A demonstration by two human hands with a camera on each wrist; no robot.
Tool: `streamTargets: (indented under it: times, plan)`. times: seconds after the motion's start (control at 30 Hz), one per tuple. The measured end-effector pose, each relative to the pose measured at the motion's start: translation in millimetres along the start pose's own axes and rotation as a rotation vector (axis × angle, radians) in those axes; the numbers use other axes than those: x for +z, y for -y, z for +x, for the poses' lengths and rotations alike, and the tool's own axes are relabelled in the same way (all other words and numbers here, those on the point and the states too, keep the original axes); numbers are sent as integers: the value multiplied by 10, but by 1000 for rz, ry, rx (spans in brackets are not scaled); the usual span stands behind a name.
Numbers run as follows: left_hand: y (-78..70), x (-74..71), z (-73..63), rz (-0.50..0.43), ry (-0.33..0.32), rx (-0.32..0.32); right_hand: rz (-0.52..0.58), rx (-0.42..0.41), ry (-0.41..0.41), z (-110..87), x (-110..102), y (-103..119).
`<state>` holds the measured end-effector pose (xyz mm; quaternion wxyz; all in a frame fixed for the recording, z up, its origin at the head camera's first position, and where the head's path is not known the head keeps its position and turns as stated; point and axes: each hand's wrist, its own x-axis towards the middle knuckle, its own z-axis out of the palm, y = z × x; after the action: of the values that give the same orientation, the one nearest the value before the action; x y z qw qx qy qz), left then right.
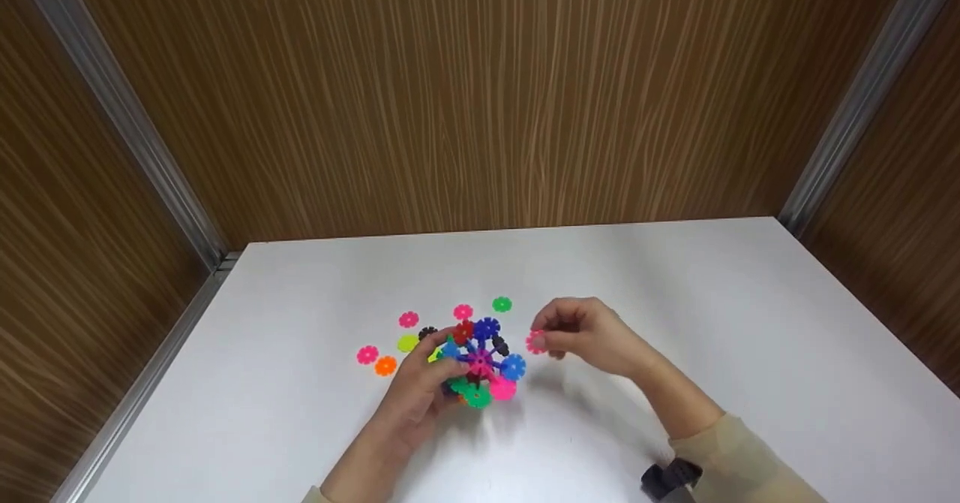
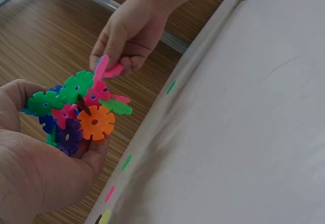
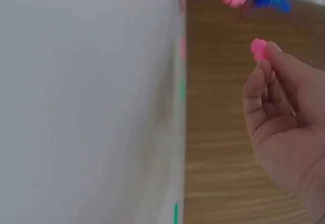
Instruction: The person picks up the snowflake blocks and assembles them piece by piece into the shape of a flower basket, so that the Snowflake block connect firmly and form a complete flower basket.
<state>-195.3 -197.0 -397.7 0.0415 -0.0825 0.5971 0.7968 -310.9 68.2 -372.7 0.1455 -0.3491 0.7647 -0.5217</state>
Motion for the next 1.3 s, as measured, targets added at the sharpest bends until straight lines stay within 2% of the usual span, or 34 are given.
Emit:
streamTargets:
  times: [0.1, 0.23, 0.47, 0.63, 0.83, 1.1, 1.3]
  plan:
    - [-3, 6, 3, 6, -2, 0, 32, -48, -26, -24, 148, 122]
    - [-6, 17, -11, 16, -1, -5, 0, -64, -79, -41, 274, 161]
    - [2, 36, -25, 56, 60, 42, -13, -84, -136, -60, 341, 186]
    - [2, 61, -13, 65, 75, 74, -27, -67, -171, -62, 368, 220]
    - [-14, 100, -24, 99, 45, 92, -34, -80, -175, -48, 394, 241]
    - [-21, 138, -53, 152, 21, 80, -64, -90, -130, -19, 373, 251]
    - [1, 135, -37, 201, 11, 100, -92, -49, -112, -10, 360, 271]
